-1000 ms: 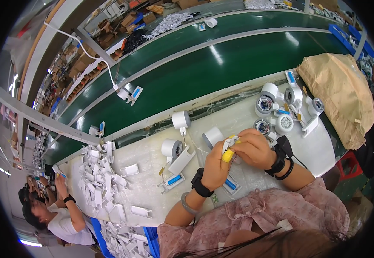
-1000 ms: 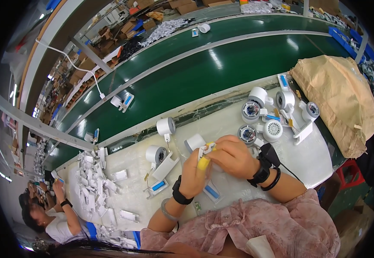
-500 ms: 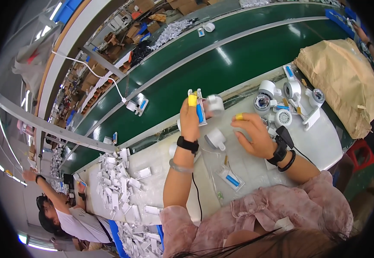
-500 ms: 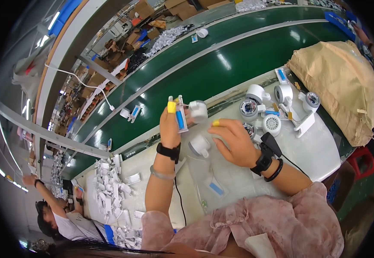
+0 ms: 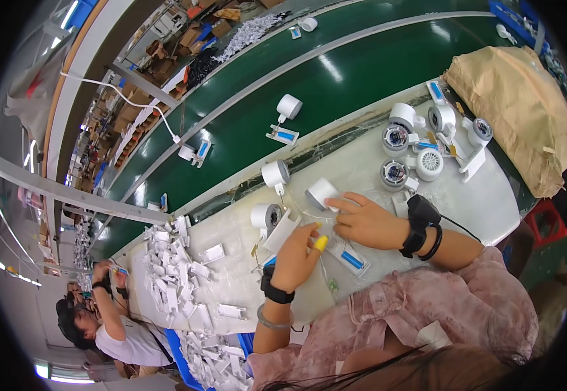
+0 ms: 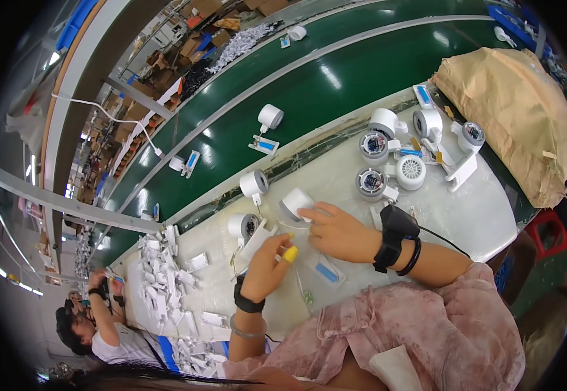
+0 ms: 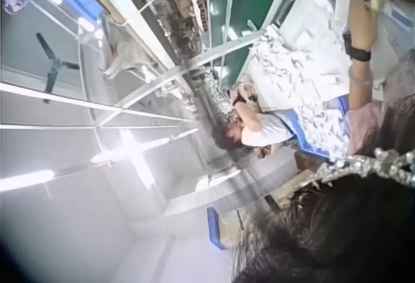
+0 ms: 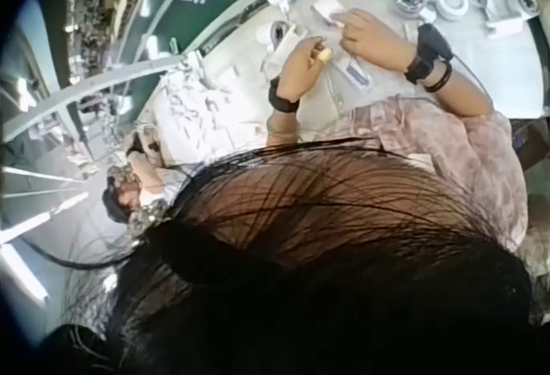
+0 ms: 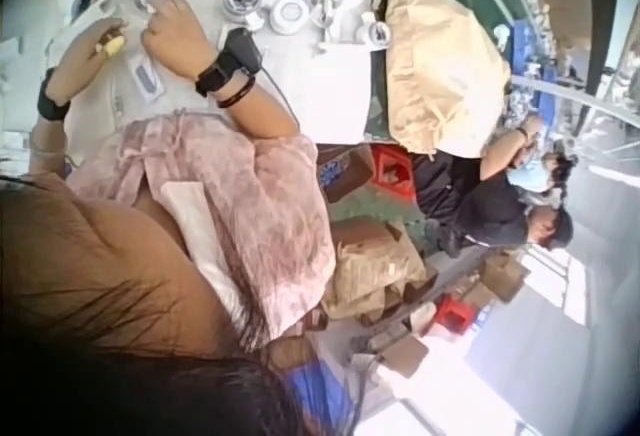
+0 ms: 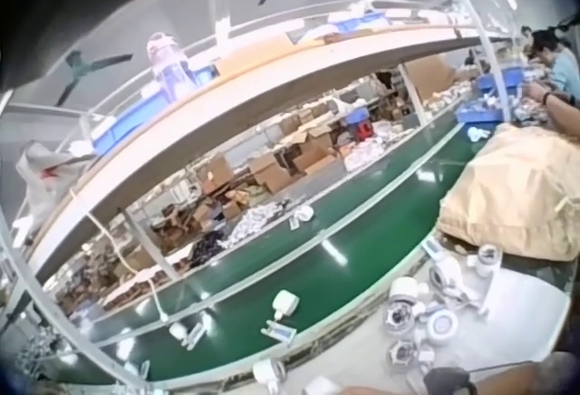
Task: The person picks up a plastic housing and a battery from the conveyor belt, peels an adhesive strip, and presses the battery into the housing. They then fit a white plastic cover over the battery and place the assembled unit onto the table.
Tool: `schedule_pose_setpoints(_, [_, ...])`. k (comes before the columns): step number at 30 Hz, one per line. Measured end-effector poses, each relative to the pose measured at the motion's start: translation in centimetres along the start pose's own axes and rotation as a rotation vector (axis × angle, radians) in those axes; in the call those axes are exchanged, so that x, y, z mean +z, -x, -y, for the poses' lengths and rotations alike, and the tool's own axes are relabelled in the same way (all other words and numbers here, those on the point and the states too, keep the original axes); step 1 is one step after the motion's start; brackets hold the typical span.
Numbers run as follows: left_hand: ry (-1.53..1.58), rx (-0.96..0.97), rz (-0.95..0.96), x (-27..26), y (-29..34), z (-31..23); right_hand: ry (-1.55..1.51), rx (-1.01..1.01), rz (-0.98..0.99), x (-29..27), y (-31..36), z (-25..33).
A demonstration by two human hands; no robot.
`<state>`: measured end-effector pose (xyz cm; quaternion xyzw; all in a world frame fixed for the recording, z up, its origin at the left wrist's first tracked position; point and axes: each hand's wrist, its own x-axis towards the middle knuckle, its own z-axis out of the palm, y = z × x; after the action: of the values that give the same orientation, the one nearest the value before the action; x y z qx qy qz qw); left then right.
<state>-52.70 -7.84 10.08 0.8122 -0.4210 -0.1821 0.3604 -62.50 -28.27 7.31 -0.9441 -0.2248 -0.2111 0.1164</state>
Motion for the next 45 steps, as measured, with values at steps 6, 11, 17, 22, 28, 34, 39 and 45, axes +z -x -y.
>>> schedule_pose_setpoints(6, [-0.187,-0.056,0.147,2.5,-0.4,0.3,0.024,0.016,-0.028,0.0,-0.3,-0.8])
schedule_pose_setpoints(11, [0.428,-0.128,0.124,2.9,-2.6,0.2,-0.193,0.12,-0.359,-0.8,-0.7,-1.8])
schedule_pose_setpoints(17, [1.04,-0.266,0.008,4.3,-5.1,-1.6,-0.214,0.199,-0.531,-1.6,-0.1,-2.6])
schedule_pose_setpoints(22, [0.944,-0.223,0.138,4.4,-6.2,-2.3,-0.317,0.335,-0.574,-2.1,0.2,-2.4])
schedule_pose_setpoints(28, [0.904,-0.102,0.01,4.6,-5.2,-0.2,-0.334,0.282,-0.528,-2.5,0.3,-2.9])
schedule_pose_setpoints(34, [1.243,0.011,-0.137,3.0,-5.5,-1.8,-0.713,0.519,-0.357,-2.5,0.4,-2.3])
schedule_pose_setpoints(39, [1.133,-0.086,-0.238,3.5,-5.4,-1.3,-0.759,0.542,-0.33,-2.4,0.2,-2.4])
schedule_pose_setpoints(45, [1.064,-0.117,-0.2,3.5,-5.5,-1.4,-0.453,0.374,-0.45,-2.2,-0.2,-2.6])
